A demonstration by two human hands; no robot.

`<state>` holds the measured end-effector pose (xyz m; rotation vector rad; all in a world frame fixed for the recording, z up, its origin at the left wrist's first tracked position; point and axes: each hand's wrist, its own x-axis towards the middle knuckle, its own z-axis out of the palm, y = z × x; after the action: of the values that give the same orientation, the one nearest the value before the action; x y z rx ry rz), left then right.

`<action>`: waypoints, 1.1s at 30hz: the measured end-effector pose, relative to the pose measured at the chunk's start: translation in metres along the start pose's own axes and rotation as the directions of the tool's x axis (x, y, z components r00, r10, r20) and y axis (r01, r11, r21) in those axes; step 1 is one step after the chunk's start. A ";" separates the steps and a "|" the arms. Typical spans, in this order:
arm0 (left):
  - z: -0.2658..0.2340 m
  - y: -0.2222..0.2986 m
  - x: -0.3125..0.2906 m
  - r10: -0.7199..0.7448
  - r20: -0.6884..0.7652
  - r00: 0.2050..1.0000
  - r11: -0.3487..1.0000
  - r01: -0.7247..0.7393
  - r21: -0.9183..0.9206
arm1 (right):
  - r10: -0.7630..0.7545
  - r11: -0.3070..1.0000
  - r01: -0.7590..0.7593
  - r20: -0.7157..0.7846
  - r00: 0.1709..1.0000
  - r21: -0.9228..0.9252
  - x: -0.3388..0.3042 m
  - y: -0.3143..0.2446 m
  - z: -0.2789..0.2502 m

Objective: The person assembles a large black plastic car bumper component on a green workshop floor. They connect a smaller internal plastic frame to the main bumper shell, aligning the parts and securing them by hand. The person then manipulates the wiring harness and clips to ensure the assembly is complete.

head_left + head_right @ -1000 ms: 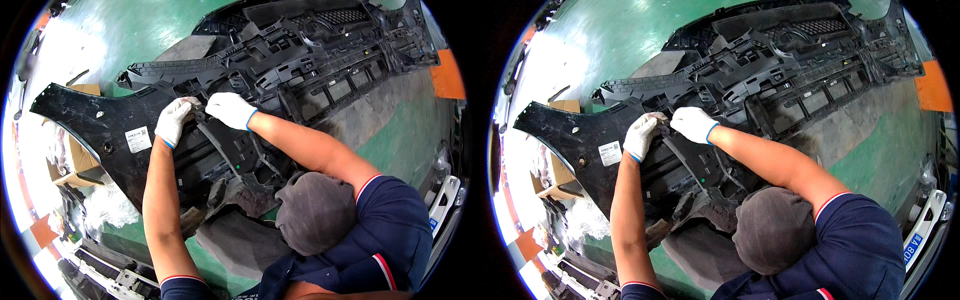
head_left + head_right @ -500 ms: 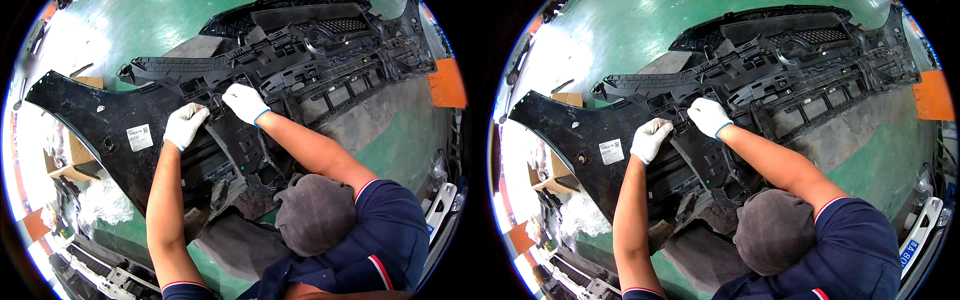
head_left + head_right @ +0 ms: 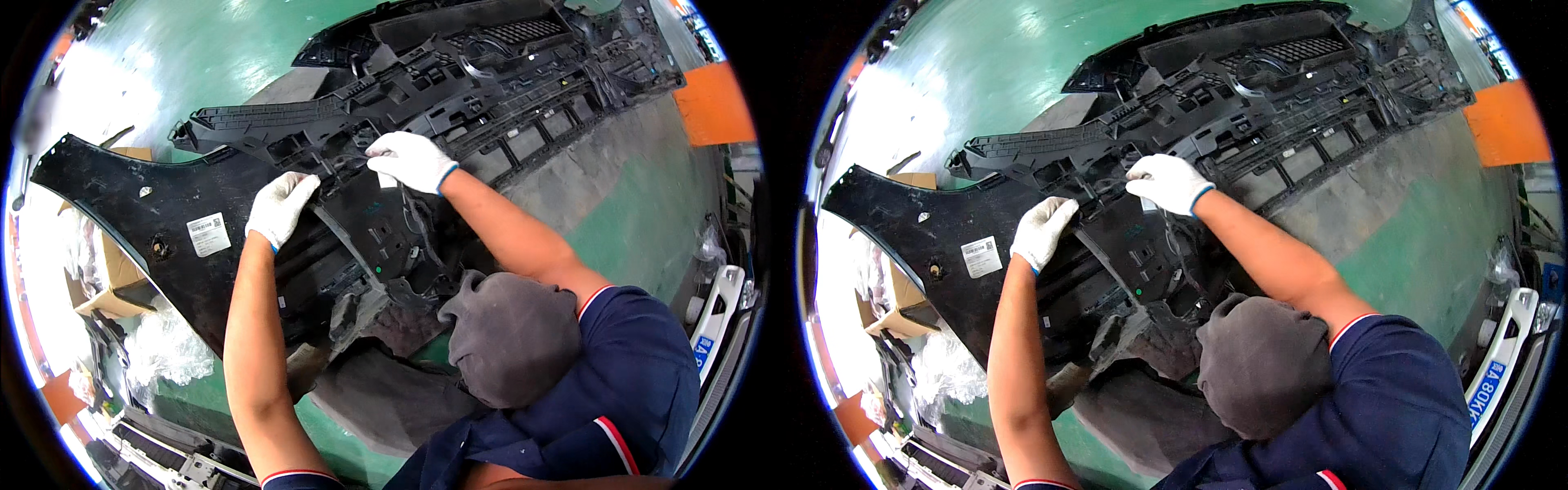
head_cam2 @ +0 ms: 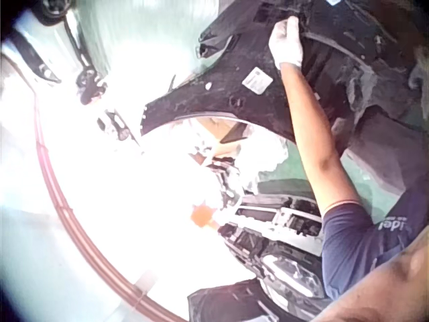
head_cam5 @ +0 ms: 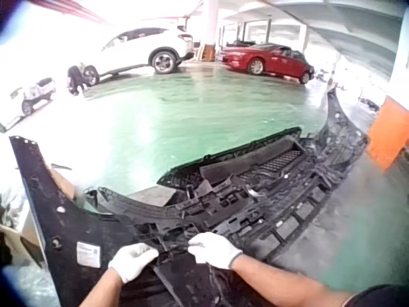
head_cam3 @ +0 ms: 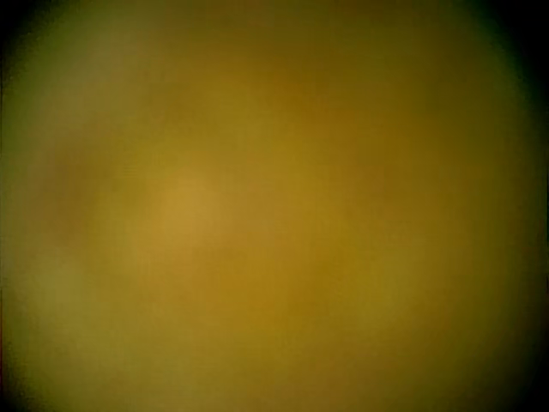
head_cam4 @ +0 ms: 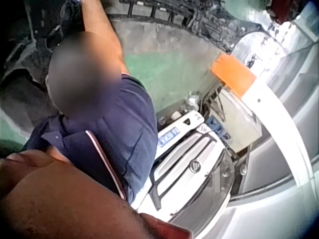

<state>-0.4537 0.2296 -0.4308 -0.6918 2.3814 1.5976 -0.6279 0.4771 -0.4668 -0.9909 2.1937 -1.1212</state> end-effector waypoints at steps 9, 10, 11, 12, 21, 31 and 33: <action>0.013 0.018 -0.009 -0.127 -0.104 0.986 0.985 0.138 0.104 | 0.081 0.996 -0.080 0.017 0.997 -0.041 -0.115 0.045 -0.048; 0.017 0.020 -0.017 -0.089 -0.187 0.978 0.982 0.118 0.147 | 0.049 0.998 -0.047 0.039 0.998 -0.048 -0.128 0.052 -0.045; 0.023 0.028 -0.026 -0.041 -0.262 0.964 0.976 0.095 0.197 | -0.015 0.998 0.016 0.008 1.000 -0.055 -0.142 0.053 -0.040; 0.028 0.033 -0.033 0.013 -0.332 0.943 0.967 0.073 0.246 | -0.068 0.997 0.065 -0.082 0.994 -0.039 -0.150 0.053 -0.033; 0.093 0.044 -0.076 -0.502 0.100 0.859 0.818 0.509 -0.269 | -0.043 0.908 -0.007 -0.110 0.993 -0.418 -0.140 0.025 -0.007; 0.102 0.030 -0.079 -0.344 -0.004 0.939 0.839 0.306 -0.449 | -0.037 0.898 -0.094 -0.287 0.957 -0.430 -0.149 0.042 -0.002; 0.105 0.036 -0.083 -0.334 -0.011 0.942 0.861 0.301 -0.410 | -0.066 0.912 -0.072 -0.317 0.946 -0.405 -0.152 0.055 0.000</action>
<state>-0.4089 0.3591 -0.4090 -1.1793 1.8593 1.9493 -0.5544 0.6175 -0.4985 -1.0241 2.7808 -0.8834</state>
